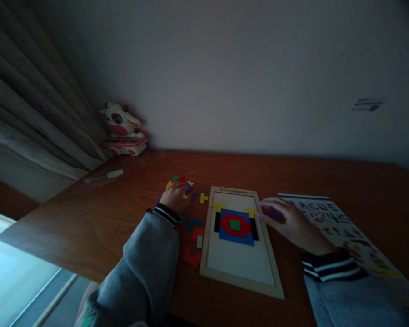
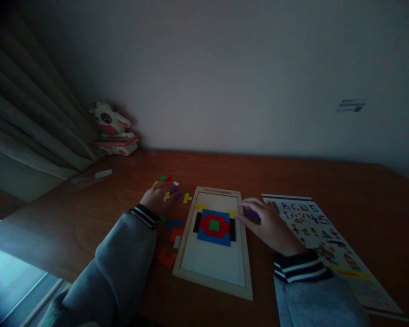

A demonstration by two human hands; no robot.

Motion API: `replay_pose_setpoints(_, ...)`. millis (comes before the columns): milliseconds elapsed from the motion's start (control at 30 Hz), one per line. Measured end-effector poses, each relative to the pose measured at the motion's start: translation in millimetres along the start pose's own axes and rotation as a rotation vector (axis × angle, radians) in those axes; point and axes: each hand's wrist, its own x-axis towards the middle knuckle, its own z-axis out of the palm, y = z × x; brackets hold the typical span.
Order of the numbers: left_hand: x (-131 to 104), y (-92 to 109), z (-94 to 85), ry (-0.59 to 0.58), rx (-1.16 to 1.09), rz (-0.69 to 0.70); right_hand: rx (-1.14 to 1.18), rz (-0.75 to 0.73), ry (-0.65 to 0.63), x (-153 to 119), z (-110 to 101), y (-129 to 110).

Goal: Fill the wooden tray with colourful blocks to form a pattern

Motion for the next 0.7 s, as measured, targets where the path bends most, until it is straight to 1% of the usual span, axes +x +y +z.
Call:
replay_pose_setpoints(33,-1.5,-4.8,-2.0,-0.052,0.009,0.004,-0.005,-0.002,0.014,0.1,-0.1,-0.3)
replay_pose_setpoints(100,-4.3,-11.8,-6.3,-0.122,0.018,0.026,-0.01,-0.003,0.038,-0.3,0.2,0.6)
replay_pose_setpoints(267,-4.1,-19.5,-13.9,-0.281,0.063,0.059,-0.032,-0.028,0.075,-1.1,2.3,5.2)
replay_pose_setpoints(400,-1.3,-20.3,-11.9,-0.3,0.045,0.056,-0.045,-0.037,0.081,-1.0,3.0,5.4)
replay_pose_setpoints(567,-0.8,-20.4,-4.9,-0.268,0.016,0.053,-0.049,-0.025,0.07,-1.1,3.2,4.1)
replay_pose_setpoints(700,-0.9,-19.8,-3.5,-0.256,-0.025,0.049,-0.039,-0.024,0.066,-0.7,3.7,3.4)
